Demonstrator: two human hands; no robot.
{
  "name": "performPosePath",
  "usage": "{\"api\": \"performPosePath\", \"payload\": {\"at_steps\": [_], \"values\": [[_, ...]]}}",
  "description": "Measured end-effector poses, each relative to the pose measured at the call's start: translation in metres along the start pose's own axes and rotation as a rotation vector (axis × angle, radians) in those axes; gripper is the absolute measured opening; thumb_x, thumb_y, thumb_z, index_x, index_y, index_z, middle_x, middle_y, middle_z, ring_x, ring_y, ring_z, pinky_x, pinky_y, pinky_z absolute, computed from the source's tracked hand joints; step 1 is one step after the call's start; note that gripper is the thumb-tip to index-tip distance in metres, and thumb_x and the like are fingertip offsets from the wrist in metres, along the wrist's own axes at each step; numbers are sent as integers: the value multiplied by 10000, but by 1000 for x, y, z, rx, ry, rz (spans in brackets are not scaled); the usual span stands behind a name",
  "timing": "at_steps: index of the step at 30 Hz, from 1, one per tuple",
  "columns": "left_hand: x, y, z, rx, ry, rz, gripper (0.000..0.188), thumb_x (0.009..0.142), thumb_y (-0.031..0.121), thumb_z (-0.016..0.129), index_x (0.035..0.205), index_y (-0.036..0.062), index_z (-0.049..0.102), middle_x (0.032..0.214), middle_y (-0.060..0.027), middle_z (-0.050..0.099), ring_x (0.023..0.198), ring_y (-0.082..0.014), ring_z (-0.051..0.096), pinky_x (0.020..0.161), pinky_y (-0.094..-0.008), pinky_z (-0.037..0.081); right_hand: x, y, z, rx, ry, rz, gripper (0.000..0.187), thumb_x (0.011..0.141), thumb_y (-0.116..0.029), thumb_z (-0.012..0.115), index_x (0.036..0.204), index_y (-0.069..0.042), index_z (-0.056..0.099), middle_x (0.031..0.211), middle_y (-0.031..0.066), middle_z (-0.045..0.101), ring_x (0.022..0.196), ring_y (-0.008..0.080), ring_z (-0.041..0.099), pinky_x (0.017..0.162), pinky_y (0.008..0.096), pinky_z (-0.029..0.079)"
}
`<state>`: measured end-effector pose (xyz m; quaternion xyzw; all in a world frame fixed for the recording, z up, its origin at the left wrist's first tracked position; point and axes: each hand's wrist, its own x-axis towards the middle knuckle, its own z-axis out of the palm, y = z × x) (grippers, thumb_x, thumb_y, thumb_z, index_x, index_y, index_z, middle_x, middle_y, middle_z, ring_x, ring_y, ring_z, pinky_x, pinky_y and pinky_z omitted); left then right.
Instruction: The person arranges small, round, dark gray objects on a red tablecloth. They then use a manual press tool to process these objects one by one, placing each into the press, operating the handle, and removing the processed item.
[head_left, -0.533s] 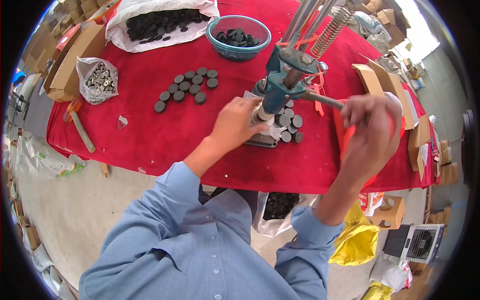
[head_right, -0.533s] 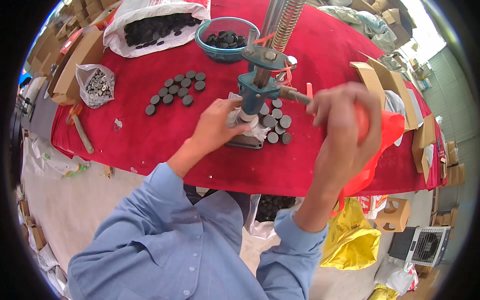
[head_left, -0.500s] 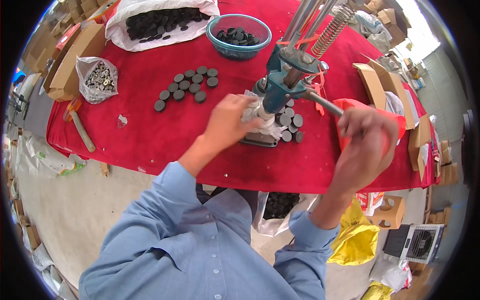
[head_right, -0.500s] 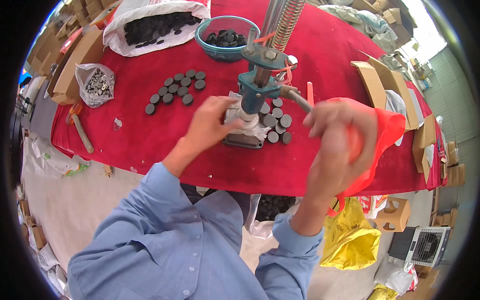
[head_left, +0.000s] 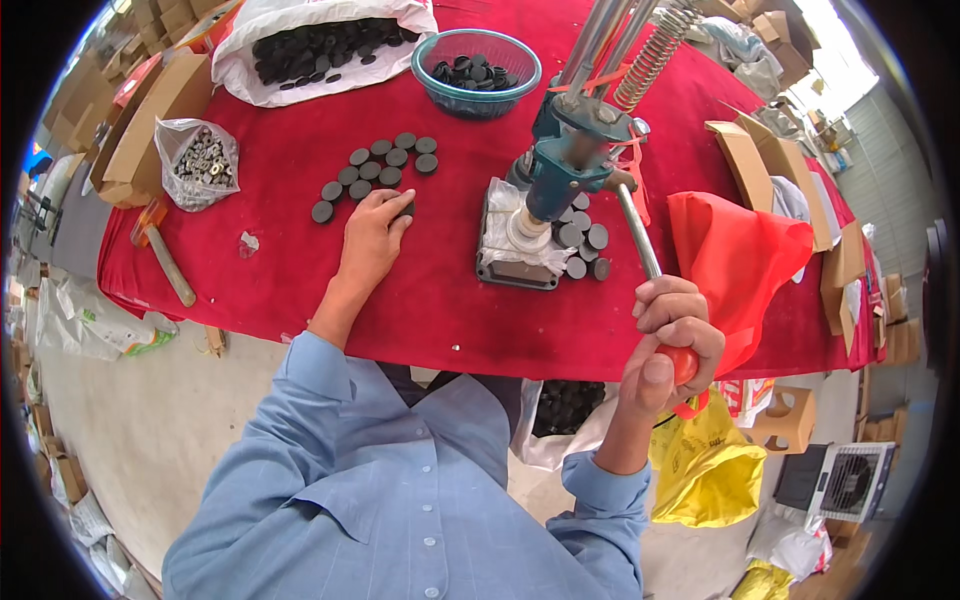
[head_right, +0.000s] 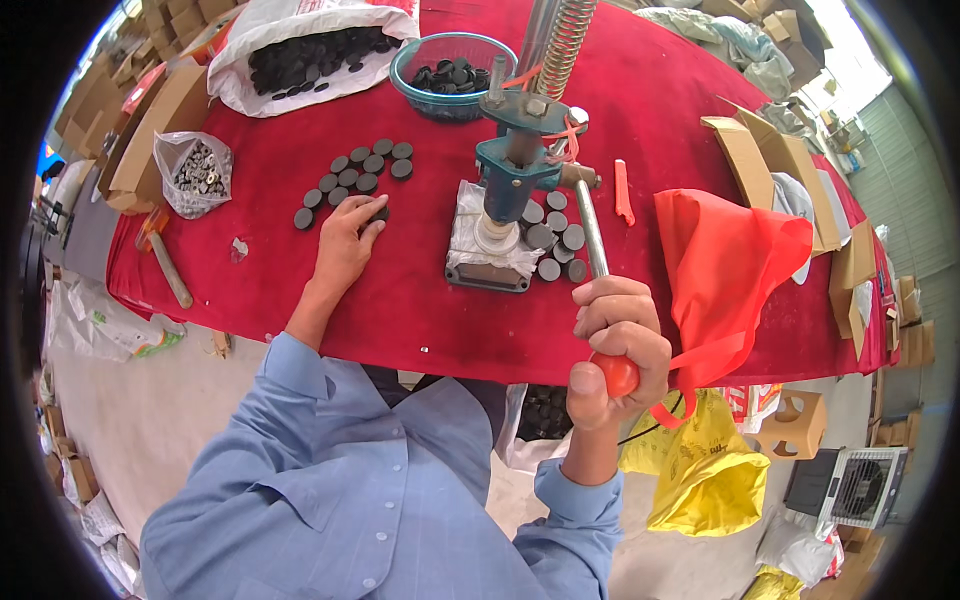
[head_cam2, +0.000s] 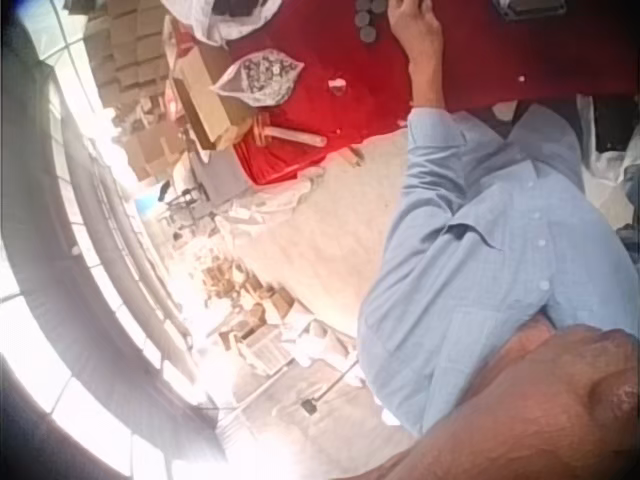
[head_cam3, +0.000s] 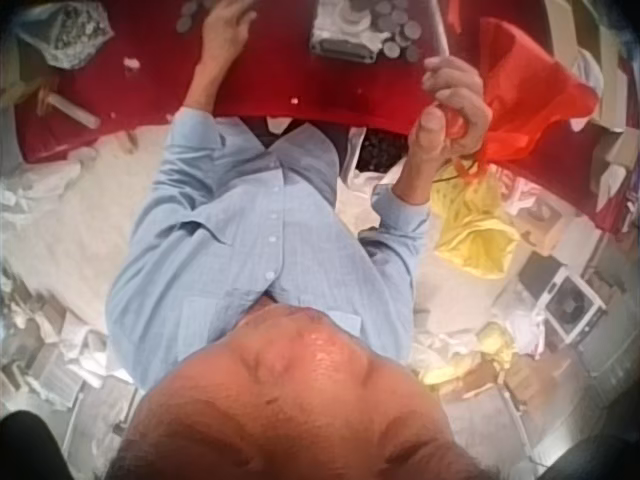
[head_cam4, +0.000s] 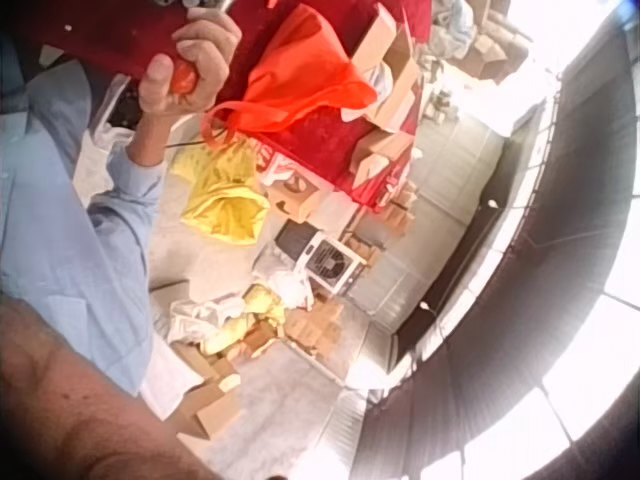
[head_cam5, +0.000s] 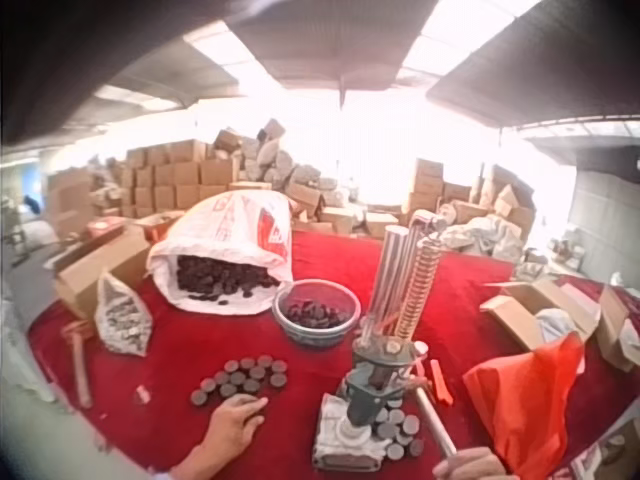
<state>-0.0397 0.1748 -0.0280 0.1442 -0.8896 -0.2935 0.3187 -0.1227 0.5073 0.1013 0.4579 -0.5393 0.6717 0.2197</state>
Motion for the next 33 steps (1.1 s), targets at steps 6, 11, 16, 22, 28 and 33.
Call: {"api": "performPosePath", "payload": {"at_steps": [6,11,16,22,28,33], "values": [[0,44,8,-202,-33,-41,385,848,43,819,1226,35,749,1062,-103,736,758,-146,667,711,-298,552,-32,7,8,-11,88,-28,384,960,-364,715,923,-58,486,831,133,565,871,326,630,645,373,543],[8,90,30,-249,-138,60,599,824,101,863,1362,44,605,1037,-134,757,814,-239,721,736,-355,590,8,-10,0,-33,-6,38,334,962,-315,695,941,-41,505,840,133,575,876,305,634,716,392,557],[17,105,37,-233,-162,69,583,826,110,864,1347,47,610,1048,-148,753,830,-263,728,756,-375,591,102,-19,8,-17,32,277,213,956,-182,655,983,16,582,759,97,599,728,184,601,691,327,518],[18,109,65,-229,-76,183,585,821,144,878,1342,60,625,1059,-139,748,848,-280,711,770,-400,586,137,-8,16,13,61,306,195,976,-166,638,983,25,597,746,92,594,652,156,553,643,309,489],[19,106,54,-282,-75,62,510,832,156,858,1287,35,660,1141,-146,729,922,-315,711,824,-422,581,56,-11,11,71,61,38,250,956,-228,666,919,-27,524,732,88,540,732,239,590,667,362,518],[50,41,34,171,31,105,320,936,109,722,1251,55,708,1294,-161,681,1194,-345,618,1018,-462,510,-43,5,12,6,111,-10,360,951,-356,713,968,-74,489,855,124,580,911,333,632,681,383,549]]}}
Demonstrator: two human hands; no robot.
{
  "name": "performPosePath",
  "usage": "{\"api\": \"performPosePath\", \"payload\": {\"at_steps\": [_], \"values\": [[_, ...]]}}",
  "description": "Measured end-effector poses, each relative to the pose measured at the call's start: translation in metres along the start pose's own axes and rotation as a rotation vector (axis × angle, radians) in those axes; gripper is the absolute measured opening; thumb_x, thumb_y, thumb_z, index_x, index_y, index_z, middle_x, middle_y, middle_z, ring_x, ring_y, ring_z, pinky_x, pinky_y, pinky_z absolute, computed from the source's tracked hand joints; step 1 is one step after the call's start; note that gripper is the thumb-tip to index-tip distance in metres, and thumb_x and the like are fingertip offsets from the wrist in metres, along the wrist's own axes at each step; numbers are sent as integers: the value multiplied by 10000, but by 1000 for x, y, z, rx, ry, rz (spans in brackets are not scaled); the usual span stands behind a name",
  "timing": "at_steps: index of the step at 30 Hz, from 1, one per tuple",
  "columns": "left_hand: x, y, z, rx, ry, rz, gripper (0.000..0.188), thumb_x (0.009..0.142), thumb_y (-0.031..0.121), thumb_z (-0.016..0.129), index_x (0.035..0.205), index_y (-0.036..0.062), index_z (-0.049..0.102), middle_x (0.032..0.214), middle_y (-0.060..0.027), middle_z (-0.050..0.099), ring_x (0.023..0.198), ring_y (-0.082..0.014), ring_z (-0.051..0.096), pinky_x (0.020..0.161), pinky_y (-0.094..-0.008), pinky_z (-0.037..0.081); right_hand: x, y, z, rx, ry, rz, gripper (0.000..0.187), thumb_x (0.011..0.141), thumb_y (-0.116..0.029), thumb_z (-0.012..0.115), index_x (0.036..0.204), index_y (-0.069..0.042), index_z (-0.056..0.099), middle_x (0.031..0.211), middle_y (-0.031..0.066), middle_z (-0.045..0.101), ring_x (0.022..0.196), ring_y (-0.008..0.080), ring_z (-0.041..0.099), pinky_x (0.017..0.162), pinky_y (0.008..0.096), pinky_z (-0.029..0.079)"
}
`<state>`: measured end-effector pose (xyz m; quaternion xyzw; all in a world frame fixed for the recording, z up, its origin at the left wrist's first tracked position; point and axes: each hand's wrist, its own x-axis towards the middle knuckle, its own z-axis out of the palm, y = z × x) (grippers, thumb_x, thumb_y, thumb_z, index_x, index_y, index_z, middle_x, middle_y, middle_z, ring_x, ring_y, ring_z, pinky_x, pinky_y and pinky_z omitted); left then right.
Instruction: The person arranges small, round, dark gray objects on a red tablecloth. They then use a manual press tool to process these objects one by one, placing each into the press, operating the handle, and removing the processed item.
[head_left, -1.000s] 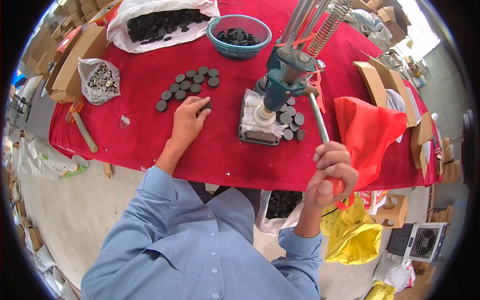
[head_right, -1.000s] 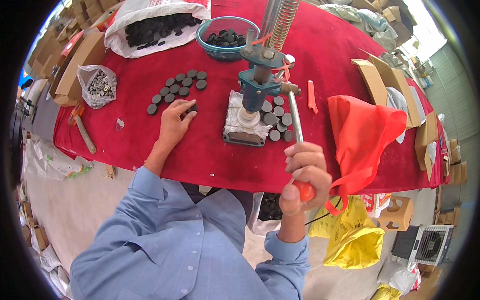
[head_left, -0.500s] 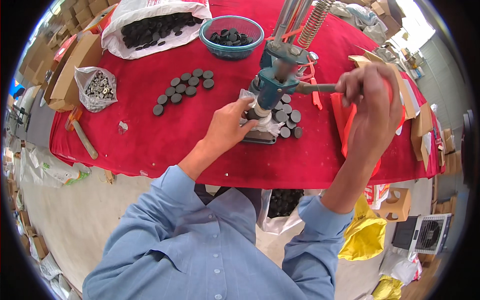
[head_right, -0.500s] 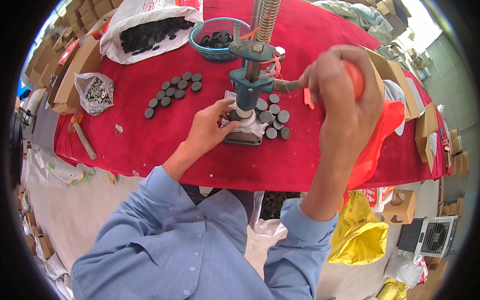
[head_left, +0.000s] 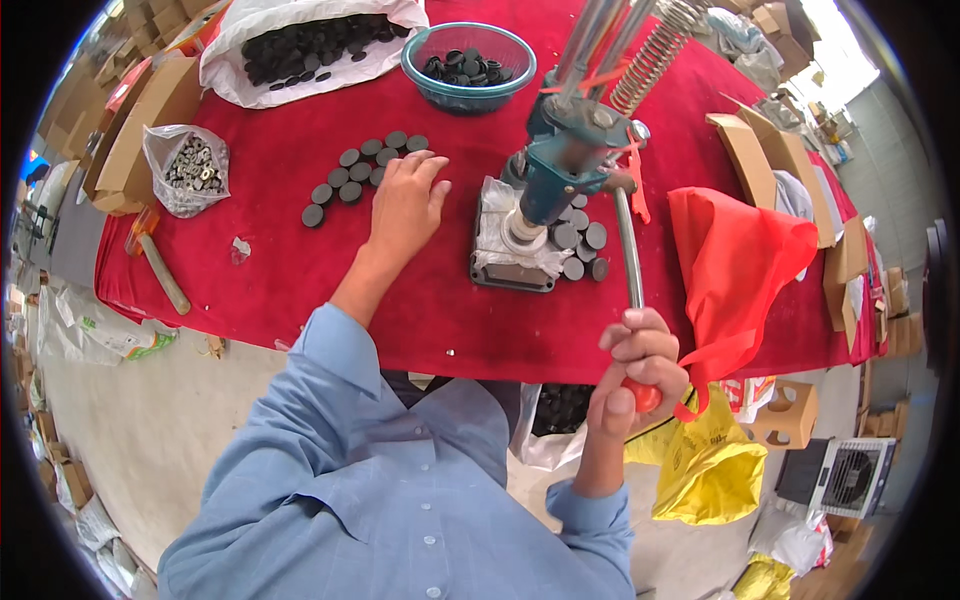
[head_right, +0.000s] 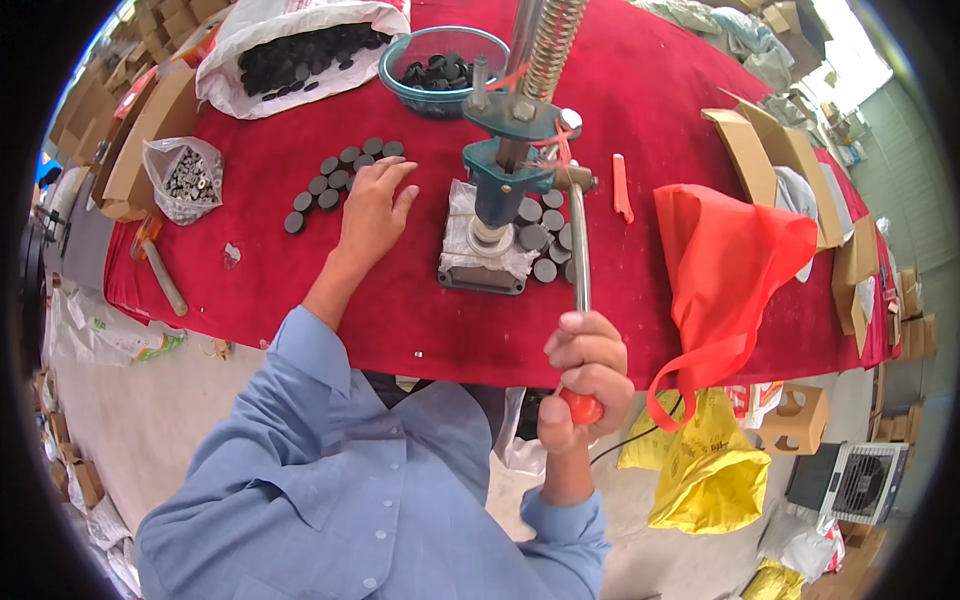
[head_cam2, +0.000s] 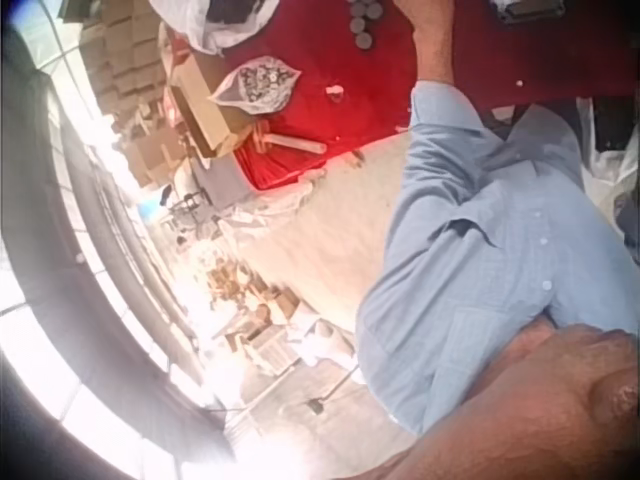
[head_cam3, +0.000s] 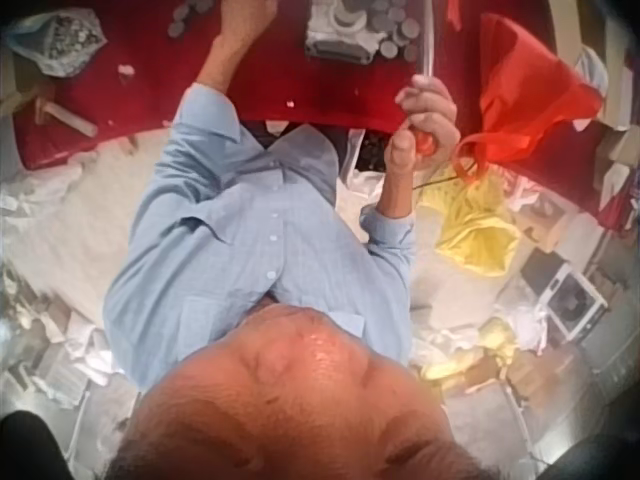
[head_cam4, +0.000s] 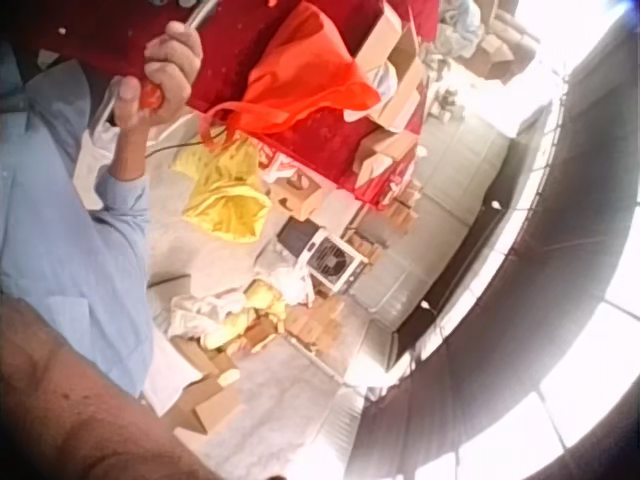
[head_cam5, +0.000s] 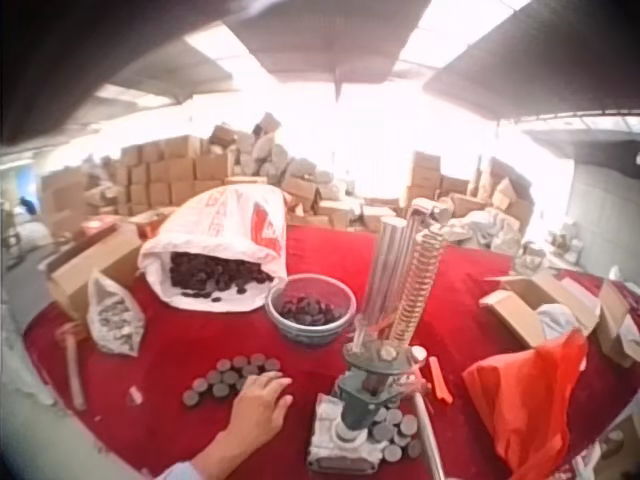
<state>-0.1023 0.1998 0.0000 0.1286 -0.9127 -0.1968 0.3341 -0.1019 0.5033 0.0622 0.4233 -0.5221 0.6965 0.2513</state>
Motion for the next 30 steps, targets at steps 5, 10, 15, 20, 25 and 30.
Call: {"api": "performPosePath", "payload": {"at_steps": [5,10,15,20,25,30], "values": [[3,-37,19,157,8,66,373,889,96,752,1251,15,721,1315,-131,656,1118,-354,641,977,-457,527,11,-2,-4,-17,-54,23,383,953,-376,729,977,-71,498,861,125,587,952,340,631,729,408,556],[1,-28,5,36,-123,-81,332,892,85,758,1220,32,752,1195,-149,686,1092,-350,666,943,-444,540,41,-10,-9,-35,-100,61,389,956,-366,738,993,-49,517,832,130,594,895,320,635,806,454,561],[-15,-12,-5,-201,-138,-99,371,844,103,827,1207,54,767,1107,-127,734,865,-249,704,796,-377,568,106,-20,1,3,-115,111,279,960,-255,680,985,-12,545,812,123,597,803,245,626,805,418,564],[-30,54,-7,-403,-139,-35,534,805,123,881,1298,40,694,1056,-121,757,736,-191,683,701,-336,568,175,-18,23,-38,-66,351,232,961,-207,675,963,18,618,715,66,595,663,147,594,653,292,495],[-25,82,17,-452,-83,39,673,794,158,904,1380,37,597,1021,-120,756,761,-248,693,712,-373,578,185,-10,25,14,-36,362,237,961,-210,684,954,19,623,695,56,586,626,135,575,606,274,456],[-23,81,13,-423,-113,-11,613,815,181,883,1349,40,618,1149,-161,722,964,-326,701,845,-428,574,157,-17,23,40,-5,291,230,967,-204,672,910,-3,577,723,73,574,671,180,573,637,314,487]]}}
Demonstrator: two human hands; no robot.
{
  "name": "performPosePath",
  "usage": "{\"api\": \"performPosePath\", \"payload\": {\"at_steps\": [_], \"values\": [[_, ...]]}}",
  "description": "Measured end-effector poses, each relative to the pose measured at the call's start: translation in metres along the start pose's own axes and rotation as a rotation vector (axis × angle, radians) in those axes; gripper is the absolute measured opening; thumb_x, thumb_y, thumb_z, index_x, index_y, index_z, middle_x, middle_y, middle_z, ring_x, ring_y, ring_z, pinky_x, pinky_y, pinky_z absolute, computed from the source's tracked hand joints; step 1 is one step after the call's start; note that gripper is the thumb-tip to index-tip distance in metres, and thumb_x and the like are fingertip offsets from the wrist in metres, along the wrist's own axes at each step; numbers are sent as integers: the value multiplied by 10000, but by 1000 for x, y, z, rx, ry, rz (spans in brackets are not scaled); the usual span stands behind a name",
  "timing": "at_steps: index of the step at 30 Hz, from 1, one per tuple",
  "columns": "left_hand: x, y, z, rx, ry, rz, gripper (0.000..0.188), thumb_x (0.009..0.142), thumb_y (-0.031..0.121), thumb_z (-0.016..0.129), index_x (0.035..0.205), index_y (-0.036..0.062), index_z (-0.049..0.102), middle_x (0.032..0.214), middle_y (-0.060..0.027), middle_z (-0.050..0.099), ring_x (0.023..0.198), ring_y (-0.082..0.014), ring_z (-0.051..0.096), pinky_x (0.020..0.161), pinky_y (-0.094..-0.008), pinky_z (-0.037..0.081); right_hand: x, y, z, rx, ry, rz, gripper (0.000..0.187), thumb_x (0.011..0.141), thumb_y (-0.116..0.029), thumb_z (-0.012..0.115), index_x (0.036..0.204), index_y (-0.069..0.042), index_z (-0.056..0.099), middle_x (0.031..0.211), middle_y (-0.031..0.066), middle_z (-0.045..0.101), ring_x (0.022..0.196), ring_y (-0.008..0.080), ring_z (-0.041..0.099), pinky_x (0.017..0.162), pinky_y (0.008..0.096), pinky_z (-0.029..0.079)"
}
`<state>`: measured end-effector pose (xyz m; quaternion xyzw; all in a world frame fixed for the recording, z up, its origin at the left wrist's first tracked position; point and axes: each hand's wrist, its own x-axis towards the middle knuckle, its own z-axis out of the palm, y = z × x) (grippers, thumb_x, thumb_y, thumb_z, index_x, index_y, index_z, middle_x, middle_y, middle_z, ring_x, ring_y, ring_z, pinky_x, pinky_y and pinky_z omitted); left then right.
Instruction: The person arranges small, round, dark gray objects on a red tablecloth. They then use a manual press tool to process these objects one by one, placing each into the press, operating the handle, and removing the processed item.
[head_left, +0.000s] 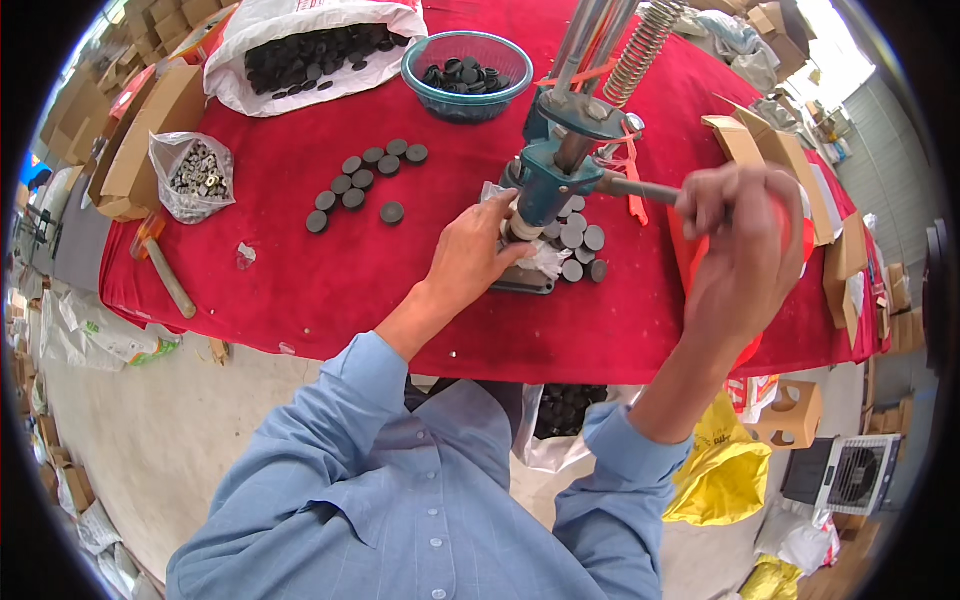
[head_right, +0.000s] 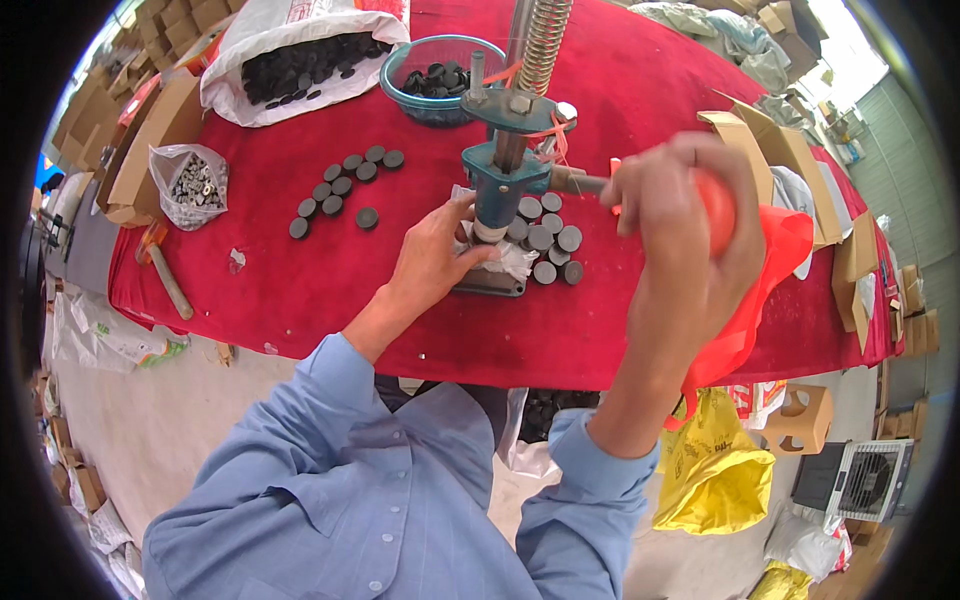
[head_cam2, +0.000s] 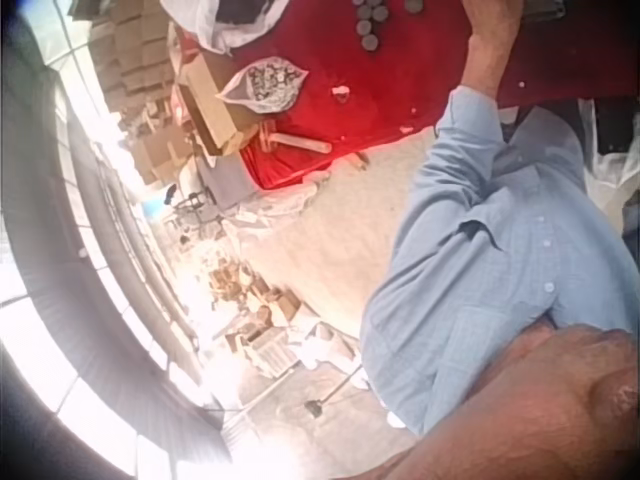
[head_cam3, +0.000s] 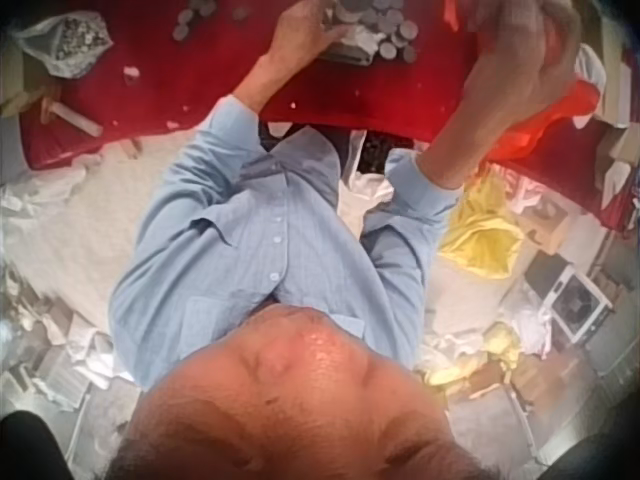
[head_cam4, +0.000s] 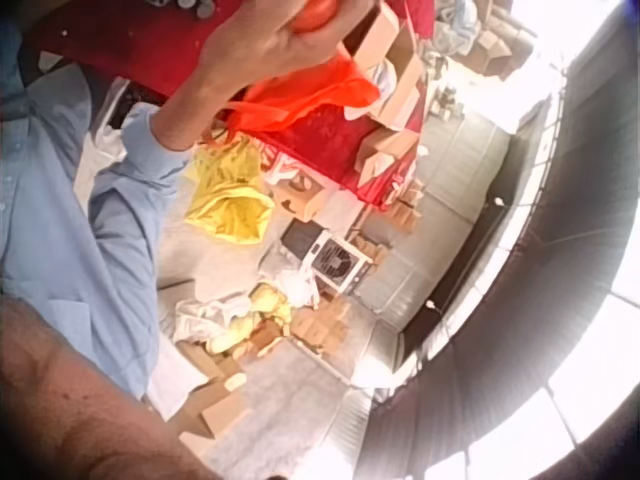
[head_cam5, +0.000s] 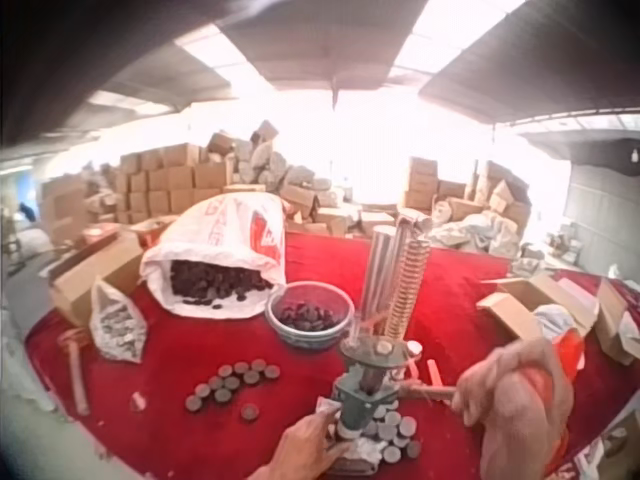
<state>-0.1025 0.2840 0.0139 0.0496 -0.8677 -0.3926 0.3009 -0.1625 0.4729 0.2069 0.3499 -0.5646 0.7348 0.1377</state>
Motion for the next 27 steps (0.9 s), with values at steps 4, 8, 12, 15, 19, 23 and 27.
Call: {"api": "performPosePath", "payload": {"at_steps": [4,8,12,15,19,23,27], "values": [[-6,-19,-39,249,72,136,401,867,185,836,1226,52,715,1250,-157,692,1122,-333,656,956,-435,542,-70,21,-15,-5,-47,-235,294,964,-275,677,909,-44,502,748,88,539,764,256,595,704,377,526],[-29,-59,-82,644,39,-28,332,896,104,756,1228,95,751,1292,-144,656,1186,-348,589,1017,-451,490,-140,58,-25,-43,-11,-309,373,941,-357,721,947,-60,496,803,117,565,864,309,621,732,386,538],[-49,-85,-90,498,11,-59,421,902,57,744,1318,120,726,1235,-139,675,1080,-304,640,907,-403,532,-122,52,-27,-33,-61,-269,374,938,-363,726,968,-60,508,857,131,592,928,325,624,755,421,553],[-44,-83,-79,231,51,-73,418,896,69,777,1310,89,721,1136,-135,709,921,-252,689,792,-364,553,-87,32,-25,-17,-114,-249,362,937,-338,722,995,-45,518,811,119,580,851,287,609,757,409,543],[-25,-31,-50,84,-5,-78,499,854,112,847,1318,54,674,1035,-133,744,780,-227,702,716,-359,567,-28,10,-15,-12,-92,-115,264,962,-235,681,984,2,567,759,99,579,738,217,601,714,364,526],[-6,-7,-21,2,22,-11,559,833,130,874,1327,44,625,1021,-135,758,766,-234,705,700,-370,577,15,2,-4,-25,-49,24,222,968,-190,673,958,25,618,706,69,582,635,152,575,633,291,487],[3,-4,-3,-65,11,56,572,825,155,888,1318,41,622,1034,-136,756,772,-242,704,700,-372,579,20,1,-1,15,-12,48,230,973,-204,673,962,22,631,702,61,585,619,139,569,602,268,465]]}}
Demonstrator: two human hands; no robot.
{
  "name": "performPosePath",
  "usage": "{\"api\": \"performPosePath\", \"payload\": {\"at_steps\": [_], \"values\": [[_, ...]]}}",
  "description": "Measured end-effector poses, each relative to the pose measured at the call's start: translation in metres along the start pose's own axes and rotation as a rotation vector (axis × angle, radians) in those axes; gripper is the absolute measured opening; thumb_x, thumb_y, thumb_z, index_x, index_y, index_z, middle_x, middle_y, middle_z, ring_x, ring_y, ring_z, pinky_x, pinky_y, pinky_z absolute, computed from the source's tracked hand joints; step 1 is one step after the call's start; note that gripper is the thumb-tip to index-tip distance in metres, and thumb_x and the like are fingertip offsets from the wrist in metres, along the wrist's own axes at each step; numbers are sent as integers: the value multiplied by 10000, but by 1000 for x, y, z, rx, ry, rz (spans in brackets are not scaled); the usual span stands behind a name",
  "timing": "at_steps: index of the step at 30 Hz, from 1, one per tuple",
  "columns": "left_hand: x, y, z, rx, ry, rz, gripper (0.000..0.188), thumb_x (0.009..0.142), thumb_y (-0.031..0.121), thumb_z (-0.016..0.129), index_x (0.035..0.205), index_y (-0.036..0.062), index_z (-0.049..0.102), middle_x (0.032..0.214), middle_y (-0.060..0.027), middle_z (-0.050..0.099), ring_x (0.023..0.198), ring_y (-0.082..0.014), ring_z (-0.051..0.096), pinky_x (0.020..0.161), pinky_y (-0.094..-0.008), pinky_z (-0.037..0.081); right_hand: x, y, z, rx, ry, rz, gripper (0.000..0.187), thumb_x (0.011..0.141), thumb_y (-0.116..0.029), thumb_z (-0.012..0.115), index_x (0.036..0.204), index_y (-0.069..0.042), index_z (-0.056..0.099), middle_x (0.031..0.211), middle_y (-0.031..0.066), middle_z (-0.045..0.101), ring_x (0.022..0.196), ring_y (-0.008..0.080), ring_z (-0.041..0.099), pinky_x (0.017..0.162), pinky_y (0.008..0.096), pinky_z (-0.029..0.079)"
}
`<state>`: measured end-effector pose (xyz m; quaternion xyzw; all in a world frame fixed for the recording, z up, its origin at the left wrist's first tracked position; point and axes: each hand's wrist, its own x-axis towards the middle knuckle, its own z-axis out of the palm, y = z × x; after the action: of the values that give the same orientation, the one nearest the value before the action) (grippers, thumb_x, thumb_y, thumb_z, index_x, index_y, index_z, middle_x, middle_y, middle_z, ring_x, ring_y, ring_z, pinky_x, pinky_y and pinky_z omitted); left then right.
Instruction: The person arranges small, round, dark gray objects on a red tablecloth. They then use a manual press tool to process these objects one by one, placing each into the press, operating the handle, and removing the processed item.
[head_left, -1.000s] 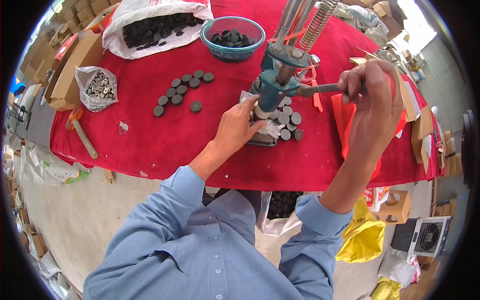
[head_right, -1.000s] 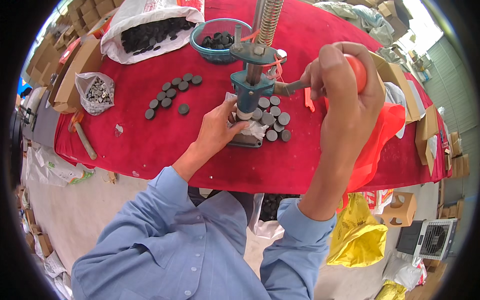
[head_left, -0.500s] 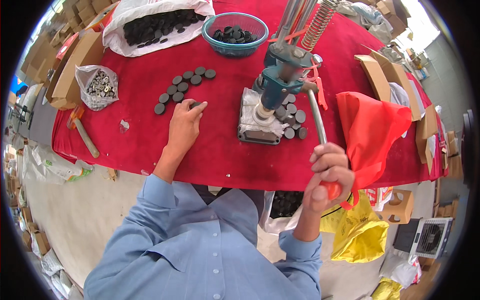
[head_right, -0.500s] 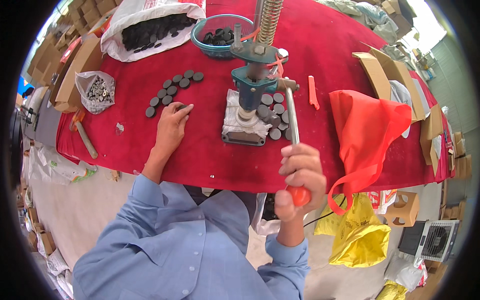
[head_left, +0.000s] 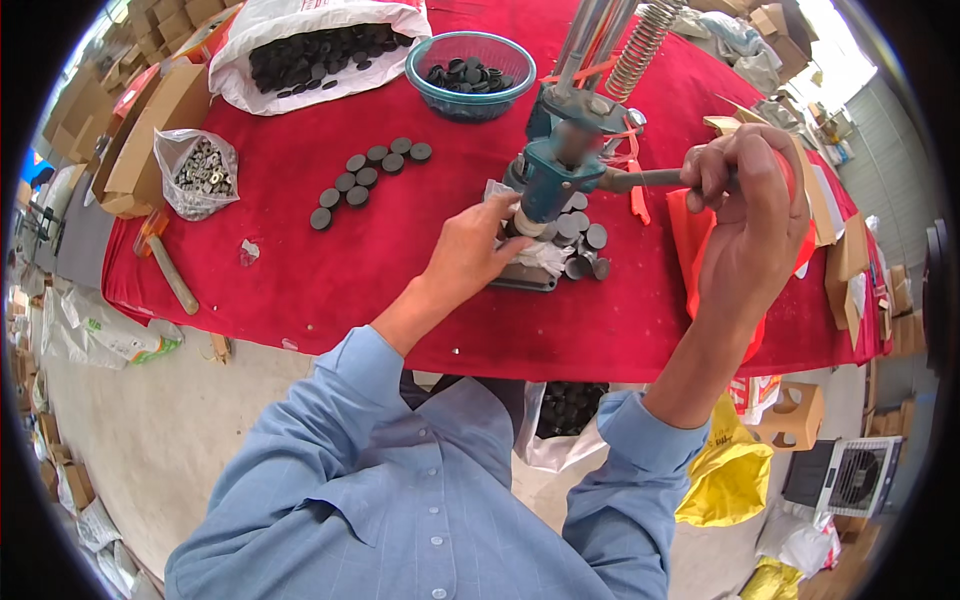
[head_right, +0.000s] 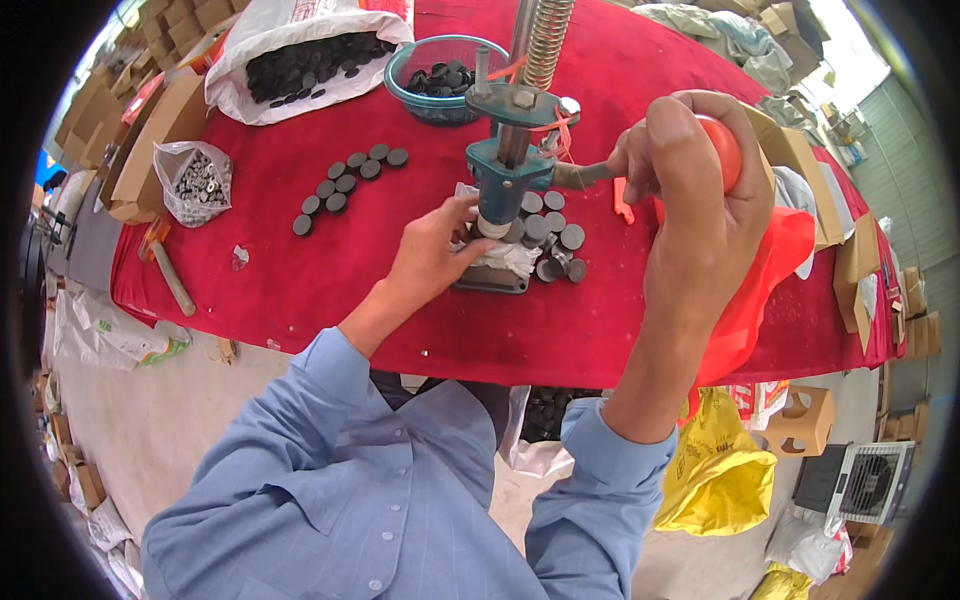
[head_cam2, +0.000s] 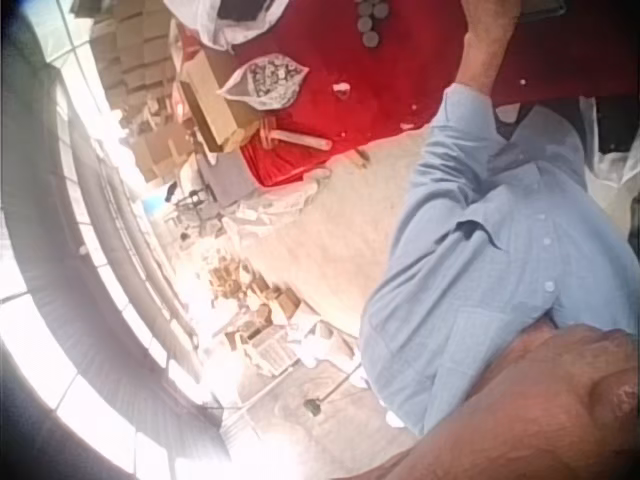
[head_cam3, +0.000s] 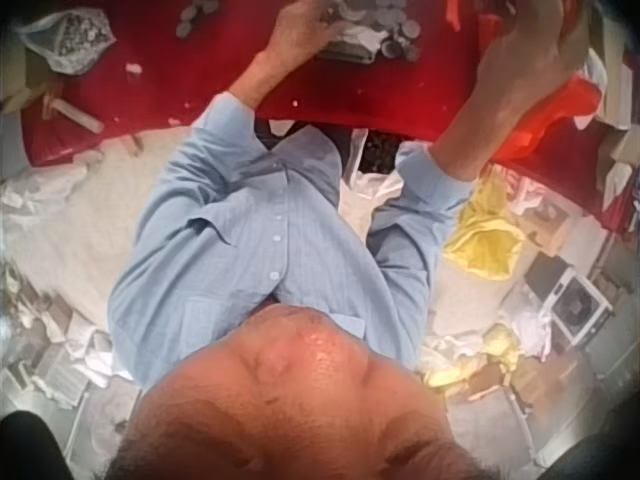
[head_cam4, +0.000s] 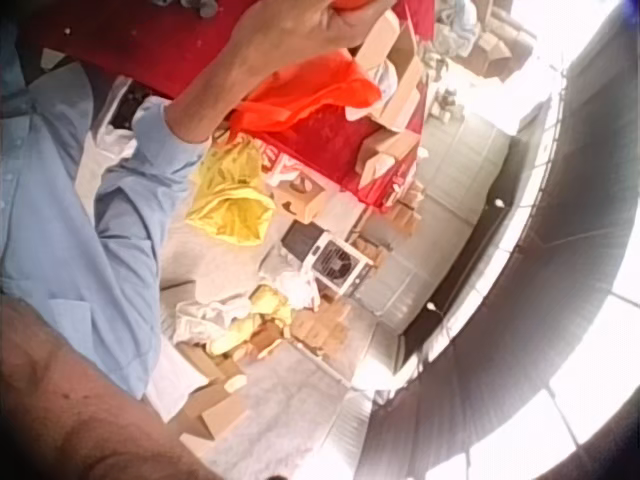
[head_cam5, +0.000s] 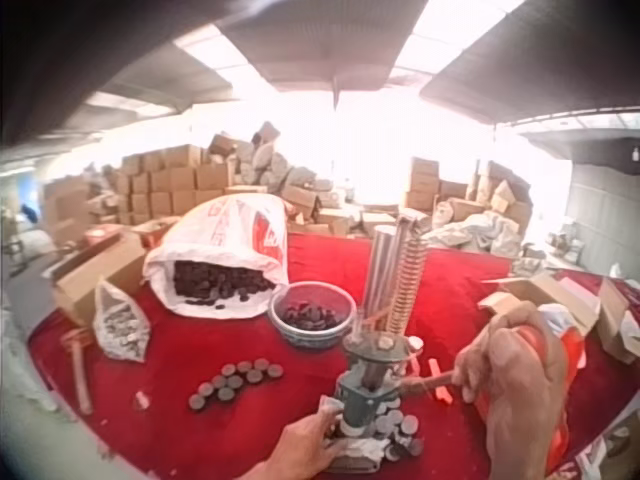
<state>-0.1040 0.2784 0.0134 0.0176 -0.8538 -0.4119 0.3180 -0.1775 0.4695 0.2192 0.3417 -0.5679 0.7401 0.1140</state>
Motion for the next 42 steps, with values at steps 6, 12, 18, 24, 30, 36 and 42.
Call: {"api": "performPosePath", "payload": {"at_steps": [6,12,18,24,30,36,42], "values": [[-1,-4,6,22,-13,-19,570,801,167,906,1294,45,646,1099,-135,747,821,-252,704,719,-369,578,-4,1,0,14,6,6,181,978,-150,639,957,26,604,694,73,556,613,150,540,628,323,496],[15,-34,-33,179,85,71,537,871,137,826,1365,57,632,1218,-143,724,985,-295,704,830,-379,574,-68,16,-7,-7,-12,-222,309,924,-267,705,882,-29,511,689,69,514,663,219,554,655,361,509],[43,-107,-63,801,120,-19,390,942,160,713,1322,76,685,1266,-131,716,1304,-321,569,1058,-537,445,-153,66,-23,-55,-2,-321,344,904,-332,732,917,-65,515,801,103,578,867,312,626,768,420,535],[41,-116,-62,700,-134,13,352,936,115,702,1284,65,713,1249,-122,721,1225,-319,609,1020,-491,480,-133,49,-26,-85,-76,-320,314,887,-291,727,919,-52,526,808,126,597,874,321,627,806,458,544],[9,-73,-47,271,-106,-58,394,886,135,796,1257,24,725,1125,-143,738,852,-269,699,799,-355,566,-86,24,-26,-74,-122,-281,296,907,-254,715,952,-18,542,792,112,575,802,269,605,755,413,548],[-10,-10,-23,48,-47,-112,662,792,136,911,1378,51,614,1014,-122,779,721,-167,653,693,-330,563,-8,-6,-6,-147,-49,12,241,936,-223,687,897,7,626,736,54,593,678,137,590,668,287,491],[1,-5,12,61,-14,-22,761,806,221,916,1444,68,530,1065,-146,758,749,-253,670,696,-380,572,4,-3,0,-63,-29,11,231,953,-199,664,890,20,624,705,59,583,648,140,572,638,285,475]]}}
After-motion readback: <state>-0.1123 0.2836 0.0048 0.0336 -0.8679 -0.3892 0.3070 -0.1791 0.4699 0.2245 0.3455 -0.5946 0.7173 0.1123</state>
